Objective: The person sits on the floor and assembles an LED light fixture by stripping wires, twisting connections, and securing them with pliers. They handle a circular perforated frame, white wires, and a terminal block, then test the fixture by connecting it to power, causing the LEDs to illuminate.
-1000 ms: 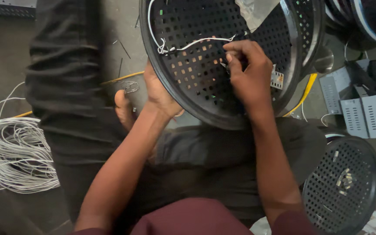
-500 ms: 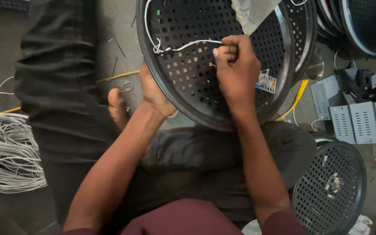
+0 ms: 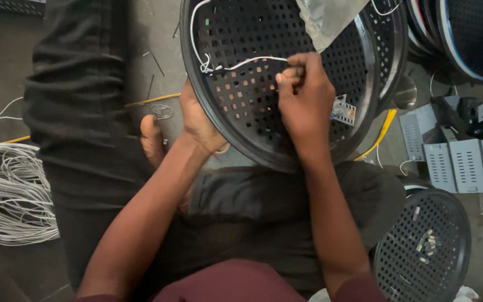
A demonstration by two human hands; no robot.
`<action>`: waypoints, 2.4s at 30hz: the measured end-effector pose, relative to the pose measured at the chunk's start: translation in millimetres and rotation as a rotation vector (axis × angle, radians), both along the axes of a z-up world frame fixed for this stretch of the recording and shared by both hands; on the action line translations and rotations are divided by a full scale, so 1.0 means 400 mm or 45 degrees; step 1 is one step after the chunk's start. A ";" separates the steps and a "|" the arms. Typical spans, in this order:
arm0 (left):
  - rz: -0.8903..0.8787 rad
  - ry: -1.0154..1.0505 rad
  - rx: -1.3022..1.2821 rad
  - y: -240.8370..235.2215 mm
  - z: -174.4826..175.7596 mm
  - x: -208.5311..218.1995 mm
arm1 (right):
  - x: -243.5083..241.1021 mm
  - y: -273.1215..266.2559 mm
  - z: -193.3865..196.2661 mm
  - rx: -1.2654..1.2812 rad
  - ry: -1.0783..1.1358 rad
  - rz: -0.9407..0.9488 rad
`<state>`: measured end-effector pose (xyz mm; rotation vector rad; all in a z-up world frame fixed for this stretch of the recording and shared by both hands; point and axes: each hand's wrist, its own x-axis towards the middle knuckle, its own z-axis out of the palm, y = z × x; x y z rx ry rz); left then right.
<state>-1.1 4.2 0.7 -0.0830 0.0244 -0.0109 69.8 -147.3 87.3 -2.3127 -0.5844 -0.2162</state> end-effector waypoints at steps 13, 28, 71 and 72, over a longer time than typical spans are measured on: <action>-0.015 0.400 0.499 0.067 0.002 -0.017 | 0.015 0.000 -0.036 0.102 0.012 0.058; 1.068 0.221 2.999 0.012 0.120 0.059 | 0.016 -0.021 -0.059 0.161 -0.139 0.183; 1.023 -0.002 3.056 -0.029 0.076 0.166 | 0.053 -0.019 -0.126 0.426 0.115 0.085; 1.031 -0.011 3.059 -0.029 0.077 0.166 | 0.053 -0.019 -0.126 0.397 0.098 0.082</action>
